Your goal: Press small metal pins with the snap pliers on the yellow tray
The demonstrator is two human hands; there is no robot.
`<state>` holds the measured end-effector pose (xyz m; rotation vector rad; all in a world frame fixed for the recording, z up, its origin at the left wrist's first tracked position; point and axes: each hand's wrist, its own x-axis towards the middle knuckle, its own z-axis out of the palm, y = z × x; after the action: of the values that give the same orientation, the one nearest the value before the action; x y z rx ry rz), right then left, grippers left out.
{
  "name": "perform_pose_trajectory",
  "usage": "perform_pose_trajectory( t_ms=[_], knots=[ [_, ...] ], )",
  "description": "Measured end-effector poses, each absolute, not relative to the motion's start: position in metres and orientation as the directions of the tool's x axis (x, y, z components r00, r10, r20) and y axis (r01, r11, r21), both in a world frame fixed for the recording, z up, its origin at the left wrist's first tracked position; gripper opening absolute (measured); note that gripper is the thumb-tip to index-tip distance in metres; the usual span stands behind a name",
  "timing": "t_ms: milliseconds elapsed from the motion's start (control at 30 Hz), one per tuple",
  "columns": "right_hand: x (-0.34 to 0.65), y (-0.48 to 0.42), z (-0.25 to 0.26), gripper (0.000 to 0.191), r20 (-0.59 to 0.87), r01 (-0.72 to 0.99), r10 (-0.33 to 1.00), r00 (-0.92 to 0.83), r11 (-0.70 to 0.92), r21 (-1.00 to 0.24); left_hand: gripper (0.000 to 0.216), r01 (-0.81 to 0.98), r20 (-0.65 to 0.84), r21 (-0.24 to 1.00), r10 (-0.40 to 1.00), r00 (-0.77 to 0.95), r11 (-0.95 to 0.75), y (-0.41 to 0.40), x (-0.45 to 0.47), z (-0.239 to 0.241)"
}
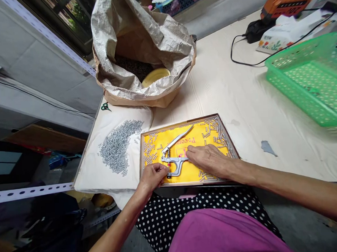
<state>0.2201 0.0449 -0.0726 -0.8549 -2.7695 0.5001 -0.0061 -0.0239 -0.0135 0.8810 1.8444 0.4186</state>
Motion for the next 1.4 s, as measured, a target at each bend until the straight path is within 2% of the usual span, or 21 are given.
perform_pose_trajectory(
  t_ms=[133, 267, 300, 433, 533, 633, 800, 867, 900, 967, 1033, 1100, 1167, 1233, 1300, 1400],
  knots=[
    [0.22, 0.042, -0.068, 0.019, 0.065, 0.5, 0.563, -0.824, 0.775, -0.386, 0.034, 0.411, -0.743, 0.558, 0.655, -0.139, 0.721, -0.016, -0.011, -0.008],
    [0.224, 0.048, -0.056, 0.012, 0.062, 0.494, 0.559, -0.827, 0.775, -0.395, 0.031, 0.419, -0.749, 0.551, 0.65, -0.133, 0.721, -0.015, -0.013, -0.007],
    [0.226, 0.053, -0.051, 0.016, 0.083, 0.487, 0.555, -0.828, 0.784, -0.386, 0.031, 0.42, -0.744, 0.554, 0.654, -0.138, 0.719, -0.016, -0.012, -0.007],
    [0.225, 0.078, -0.038, 0.079, 0.158, 0.514, 0.567, -0.808, 0.811, -0.279, 0.031, 0.412, -0.733, 0.558, 0.661, -0.161, 0.72, -0.019, -0.01, -0.007],
    [0.219, 0.092, -0.036, 0.095, 0.08, 0.51, 0.538, -0.839, 0.829, -0.23, 0.031, 0.415, -0.73, 0.552, 0.66, -0.177, 0.723, -0.02, -0.008, -0.007],
    [0.214, 0.092, -0.034, 0.092, 0.057, 0.505, 0.526, -0.849, 0.838, -0.209, 0.032, 0.425, -0.723, 0.552, 0.666, -0.186, 0.718, -0.019, -0.007, -0.007],
    [0.216, 0.08, -0.027, 0.068, 0.075, 0.509, 0.534, -0.842, 0.833, -0.219, 0.034, 0.444, -0.716, 0.541, 0.668, -0.201, 0.714, -0.02, -0.008, -0.008],
    [0.218, 0.076, -0.028, 0.063, 0.082, 0.508, 0.536, -0.84, 0.831, -0.224, 0.034, 0.506, -0.696, 0.519, 0.684, -0.217, 0.689, -0.023, -0.006, -0.007],
    [0.218, 0.075, -0.028, 0.062, 0.089, 0.507, 0.537, -0.839, 0.831, -0.23, 0.033, 0.569, -0.648, 0.511, 0.724, -0.237, 0.644, -0.026, -0.005, -0.006],
    [0.219, 0.072, -0.029, 0.061, 0.102, 0.505, 0.539, -0.836, 0.829, -0.238, 0.028, 0.732, -0.437, 0.5, 0.865, -0.248, 0.463, -0.031, 0.001, -0.005],
    [0.221, 0.069, -0.03, 0.06, 0.105, 0.505, 0.539, -0.836, 0.83, -0.237, 0.025, 0.868, -0.149, 0.459, 0.98, -0.135, 0.189, -0.033, 0.01, -0.005],
    [0.222, 0.066, -0.029, 0.059, 0.124, 0.498, 0.533, -0.837, 0.836, -0.229, 0.046, 0.916, 0.025, 0.396, 0.998, 0.062, -0.067, -0.028, 0.019, -0.007],
    [0.222, 0.063, -0.027, 0.059, 0.161, 0.484, 0.523, -0.837, 0.845, -0.228, 0.06, 0.905, 0.046, 0.351, 0.97, 0.24, -0.24, -0.016, 0.027, -0.011],
    [0.222, 0.06, -0.025, 0.058, 0.197, 0.487, 0.53, -0.824, 0.843, -0.231, 0.062, 0.888, -0.003, 0.33, 0.941, 0.34, -0.319, -0.003, 0.03, -0.015],
    [0.219, 0.057, -0.025, 0.052, 0.212, 0.527, 0.569, -0.795, 0.819, -0.227, 0.058, 0.885, -0.042, 0.316, 0.927, 0.373, -0.342, 0.007, 0.031, -0.017],
    [0.215, 0.056, -0.029, 0.033, 0.178, 0.587, 0.617, -0.767, 0.786, -0.196, 0.051, 0.898, -0.032, 0.28, 0.931, 0.363, -0.34, 0.012, 0.03, -0.017]
  ],
)
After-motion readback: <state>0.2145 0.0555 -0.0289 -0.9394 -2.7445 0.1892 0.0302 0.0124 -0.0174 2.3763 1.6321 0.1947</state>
